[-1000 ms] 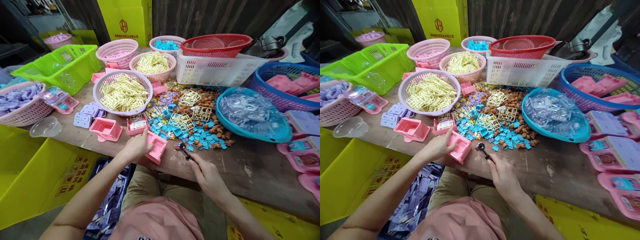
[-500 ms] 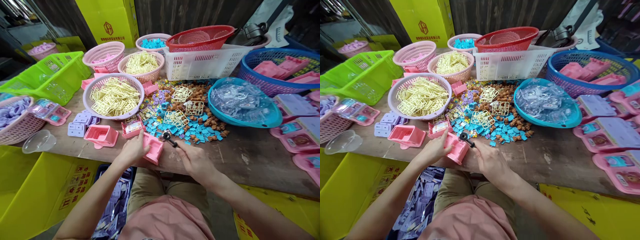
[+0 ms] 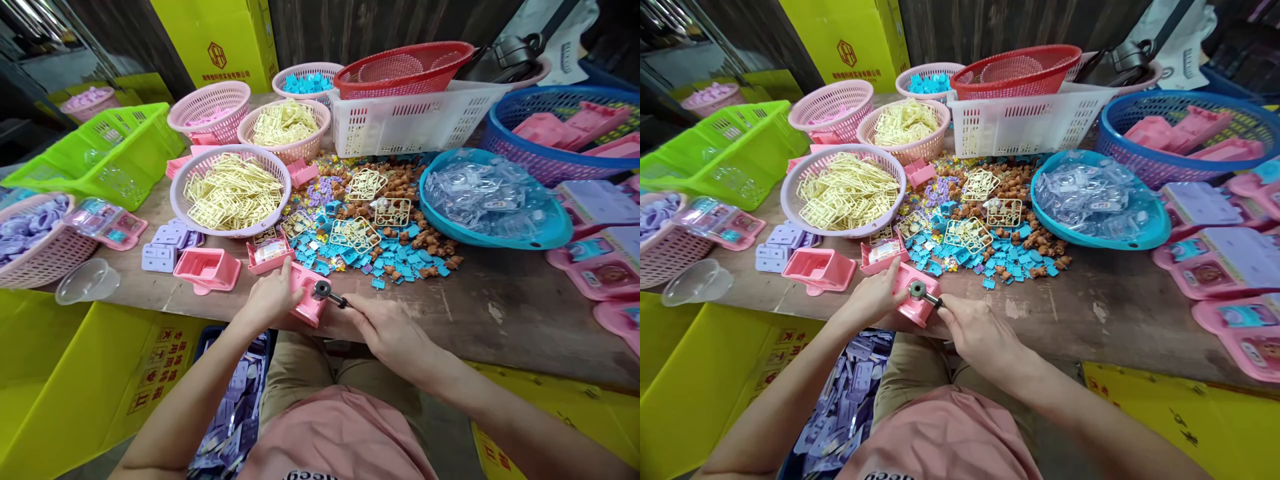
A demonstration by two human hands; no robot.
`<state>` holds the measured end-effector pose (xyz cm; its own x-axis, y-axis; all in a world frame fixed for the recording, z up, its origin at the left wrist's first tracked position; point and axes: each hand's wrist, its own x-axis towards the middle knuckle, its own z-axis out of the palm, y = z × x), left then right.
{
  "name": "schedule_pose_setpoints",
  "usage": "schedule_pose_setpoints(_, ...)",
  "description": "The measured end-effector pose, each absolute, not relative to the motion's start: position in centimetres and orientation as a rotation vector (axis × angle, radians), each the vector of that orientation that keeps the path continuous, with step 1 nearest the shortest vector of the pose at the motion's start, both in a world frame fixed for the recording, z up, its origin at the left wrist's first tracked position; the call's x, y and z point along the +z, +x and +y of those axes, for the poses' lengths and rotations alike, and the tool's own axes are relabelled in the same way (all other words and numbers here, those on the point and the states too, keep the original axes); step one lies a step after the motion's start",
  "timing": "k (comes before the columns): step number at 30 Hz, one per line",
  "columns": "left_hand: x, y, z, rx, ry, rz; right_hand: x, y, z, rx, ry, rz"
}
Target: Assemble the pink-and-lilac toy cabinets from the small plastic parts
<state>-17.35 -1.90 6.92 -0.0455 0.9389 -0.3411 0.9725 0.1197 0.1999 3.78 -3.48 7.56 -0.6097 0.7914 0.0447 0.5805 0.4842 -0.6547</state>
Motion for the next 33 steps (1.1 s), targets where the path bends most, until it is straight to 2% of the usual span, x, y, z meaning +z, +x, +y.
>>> schedule_pose_setpoints(8, 6.6, -17.6, -1.9, -0.091, 1.894, 1.992, 8.1, 3.5, -4.0, 0.997, -1.132, -2.383)
schedule_pose_setpoints(15, 7.9, -21.4, -0.4, 0.249, 2.203, 1.318, 8.4, 5.9, -3.1, 0.783, -1.425, -2.135)
schedule_pose_setpoints(17, 8.1, -20.9, -1.1, 0.443, 2.250, 1.433, 7.7, 6.0, -3.3, 0.780, -1.468, -2.146)
schedule_pose_setpoints(20, 7.4, -18.0, -3.0, 0.628, 2.088, 1.935, 7.0, 5.4, -3.7, 0.887, -1.396, -2.109)
schedule_pose_setpoints(23, 6.0, -15.6, -4.4, 0.503, 1.916, 2.113, 6.9, 4.6, -3.8, 0.914, -1.261, -2.027)
schedule_pose_setpoints(30, 7.0, -20.6, -5.2, 0.262, 2.317, 1.501, 5.2, 4.3, -3.5, 0.875, -1.244, -2.187)
schedule_pose_setpoints(33, 6.3, -21.4, -5.6, 0.244, 2.344, 1.713, 5.1, 3.5, -3.9, 0.855, -1.190, -2.203)
